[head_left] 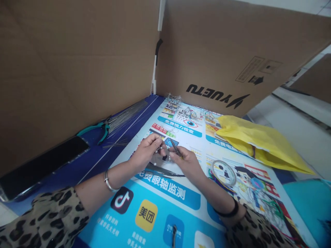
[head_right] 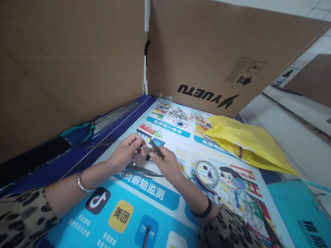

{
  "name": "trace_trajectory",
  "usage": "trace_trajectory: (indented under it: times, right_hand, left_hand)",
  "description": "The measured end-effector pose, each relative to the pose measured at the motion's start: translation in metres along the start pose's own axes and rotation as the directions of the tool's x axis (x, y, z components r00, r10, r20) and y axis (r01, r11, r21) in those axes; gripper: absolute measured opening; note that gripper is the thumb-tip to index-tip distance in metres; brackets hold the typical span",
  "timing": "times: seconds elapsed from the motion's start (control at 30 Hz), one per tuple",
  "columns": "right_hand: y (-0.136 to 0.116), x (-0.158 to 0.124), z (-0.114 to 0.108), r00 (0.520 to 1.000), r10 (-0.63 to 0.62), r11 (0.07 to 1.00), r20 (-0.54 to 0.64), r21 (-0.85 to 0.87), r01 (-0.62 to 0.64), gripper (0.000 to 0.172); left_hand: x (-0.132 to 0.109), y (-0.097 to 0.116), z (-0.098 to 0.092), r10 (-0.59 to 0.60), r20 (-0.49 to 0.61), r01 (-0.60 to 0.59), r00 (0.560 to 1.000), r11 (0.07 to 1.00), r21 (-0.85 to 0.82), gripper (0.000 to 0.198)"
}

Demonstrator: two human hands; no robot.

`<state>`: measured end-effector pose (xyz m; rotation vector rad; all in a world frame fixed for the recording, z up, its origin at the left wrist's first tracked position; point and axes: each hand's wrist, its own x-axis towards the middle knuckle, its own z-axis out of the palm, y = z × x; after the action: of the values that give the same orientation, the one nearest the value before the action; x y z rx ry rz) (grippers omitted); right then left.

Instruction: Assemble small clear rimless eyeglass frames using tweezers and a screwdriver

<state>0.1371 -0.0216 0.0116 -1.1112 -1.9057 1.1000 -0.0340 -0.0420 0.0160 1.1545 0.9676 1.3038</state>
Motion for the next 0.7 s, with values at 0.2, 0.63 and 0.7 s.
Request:
trace_trajectory:
  times: [0.2,0.63,0.7]
  right_hand:
    - [-0.003,-0.001,0.004,1.0,0.004,1.0,-0.017,0.031,-0.004,0.021]
    - [-0.011,-0.004,0.008,0.996,-0.034,0.997,-0.079,-0.078,0.028,0.011]
    - [-0.012,-0.003,0.008,0.996,-0.033,0.997,-0.079,-0.077,0.026,0.011]
  left_hand:
    - [-0.001,0.0,0.005,-0.035,0.035,0.041,0.999,0.983,-0.18,0.023]
    - [-0.003,0.0,0.0,0.19,-0.097,-0.115,0.977,0.854,0.508,0.02]
    - [-0.003,0.001,0.002,0.201,-0.041,-0.15,0.979,0.837,0.526,0.019]
